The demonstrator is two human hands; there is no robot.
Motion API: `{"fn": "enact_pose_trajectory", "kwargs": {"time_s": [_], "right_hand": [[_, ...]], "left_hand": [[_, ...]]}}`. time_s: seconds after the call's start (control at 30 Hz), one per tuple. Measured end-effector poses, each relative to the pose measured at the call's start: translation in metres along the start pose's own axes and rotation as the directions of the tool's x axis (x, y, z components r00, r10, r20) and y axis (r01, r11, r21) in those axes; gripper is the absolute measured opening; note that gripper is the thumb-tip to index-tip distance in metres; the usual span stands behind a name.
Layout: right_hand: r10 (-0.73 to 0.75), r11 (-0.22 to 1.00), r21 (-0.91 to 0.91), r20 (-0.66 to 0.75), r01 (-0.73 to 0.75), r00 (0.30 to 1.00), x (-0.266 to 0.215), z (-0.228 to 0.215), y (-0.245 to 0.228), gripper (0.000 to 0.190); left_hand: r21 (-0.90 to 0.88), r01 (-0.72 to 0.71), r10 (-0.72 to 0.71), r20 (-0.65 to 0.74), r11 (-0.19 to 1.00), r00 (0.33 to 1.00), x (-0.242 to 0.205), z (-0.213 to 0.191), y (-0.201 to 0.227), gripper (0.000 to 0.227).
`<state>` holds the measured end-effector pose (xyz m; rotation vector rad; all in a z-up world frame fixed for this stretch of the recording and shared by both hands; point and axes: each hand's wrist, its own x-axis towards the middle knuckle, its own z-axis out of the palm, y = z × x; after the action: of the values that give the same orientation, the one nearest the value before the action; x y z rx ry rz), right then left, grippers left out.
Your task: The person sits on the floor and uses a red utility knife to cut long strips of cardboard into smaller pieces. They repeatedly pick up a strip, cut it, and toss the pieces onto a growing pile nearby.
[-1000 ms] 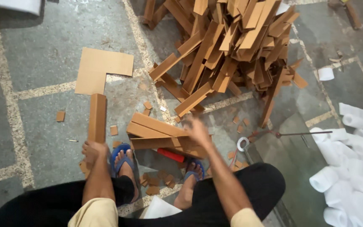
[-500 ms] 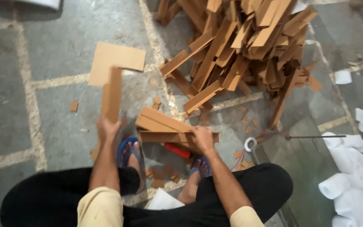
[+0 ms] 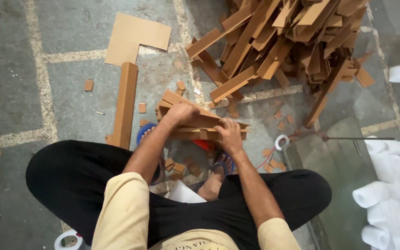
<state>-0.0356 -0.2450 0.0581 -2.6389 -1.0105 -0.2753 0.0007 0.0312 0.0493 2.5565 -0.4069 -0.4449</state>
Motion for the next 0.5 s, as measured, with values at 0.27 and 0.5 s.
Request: {"fn": "enact_pose_trajectory", "kwargs": {"time_s": [0.27,0.5], "right_hand": [[0.204,0.979,-0.020,-0.006,-0.204,0.979,-0.005,0.046,0.039,0.032],[0.510,0.854,-0.184,0.102,-0.487,0.854,-0.020,0.045,0.062,0.041]], "left_hand": [[0.127,-0.002,0.002,0.003,0.992,1.000,-0.009,0.011,-0.027,0.036],[0.177,0.277,-0.166,-0.473,0.944,0.866,-0.042,0.038,-0.089,0.013]]}}
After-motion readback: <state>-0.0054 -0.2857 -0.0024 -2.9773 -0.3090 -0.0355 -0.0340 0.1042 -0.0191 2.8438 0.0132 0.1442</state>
